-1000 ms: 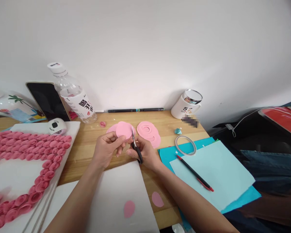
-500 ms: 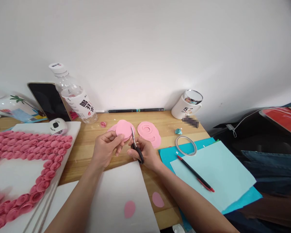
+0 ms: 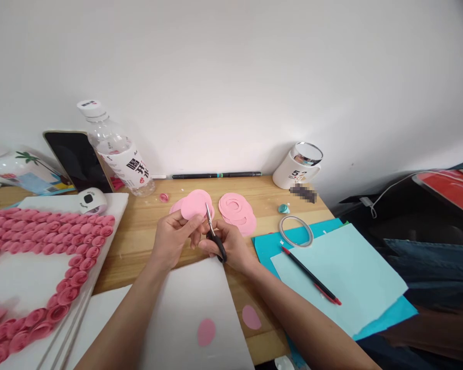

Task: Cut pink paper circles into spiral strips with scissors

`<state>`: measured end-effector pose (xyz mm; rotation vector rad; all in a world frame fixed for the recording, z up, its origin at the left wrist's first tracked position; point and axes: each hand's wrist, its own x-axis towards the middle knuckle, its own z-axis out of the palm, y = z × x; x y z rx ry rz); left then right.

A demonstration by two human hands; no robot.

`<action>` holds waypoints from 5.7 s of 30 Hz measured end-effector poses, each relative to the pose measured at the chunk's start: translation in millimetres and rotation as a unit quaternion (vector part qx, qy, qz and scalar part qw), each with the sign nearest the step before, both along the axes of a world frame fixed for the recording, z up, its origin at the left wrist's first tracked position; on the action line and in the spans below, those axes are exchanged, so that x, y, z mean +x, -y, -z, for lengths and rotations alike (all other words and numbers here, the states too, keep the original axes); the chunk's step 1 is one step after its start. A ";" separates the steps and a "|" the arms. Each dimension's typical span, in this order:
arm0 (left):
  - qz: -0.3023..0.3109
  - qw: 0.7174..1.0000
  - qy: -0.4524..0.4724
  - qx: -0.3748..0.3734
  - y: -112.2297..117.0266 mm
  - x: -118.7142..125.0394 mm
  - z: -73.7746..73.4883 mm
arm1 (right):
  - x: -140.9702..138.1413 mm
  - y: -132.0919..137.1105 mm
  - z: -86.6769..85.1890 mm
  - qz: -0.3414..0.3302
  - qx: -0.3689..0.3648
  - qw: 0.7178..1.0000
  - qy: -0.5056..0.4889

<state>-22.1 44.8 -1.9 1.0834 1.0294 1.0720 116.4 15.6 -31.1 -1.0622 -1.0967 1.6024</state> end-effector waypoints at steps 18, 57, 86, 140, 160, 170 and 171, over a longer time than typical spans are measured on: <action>0.007 0.999 -0.051 0.009 0.2 -3.7 1.0 | 3.5 -3.4 -3.7 -0.012 0.054 0.998 -0.017; 0.004 1.000 -0.023 0.014 -2.2 -4.3 7.3 | -1.6 -0.3 -0.4 -0.002 0.000 1.000 -0.006; 0.008 0.994 -0.104 0.027 0.5 -5.5 2.2 | 5.8 -5.9 -4.3 -0.002 0.052 0.999 -0.011; -0.008 0.993 -0.104 0.059 4.9 1.2 7.6 | -1.2 -1.5 -2.0 -0.002 0.084 0.996 -0.040; -0.025 0.995 -0.052 0.078 1.3 -3.6 11.4 | -0.1 -0.4 -1.1 -0.013 0.039 0.999 -0.010; -0.031 0.988 -0.126 0.078 4.6 0.8 3.4 | -0.7 -1.5 1.3 -0.021 0.043 0.998 -0.039; -0.026 0.989 -0.129 0.073 4.7 0.7 2.0 | -0.5 -2.1 1.4 -0.018 0.051 0.998 -0.042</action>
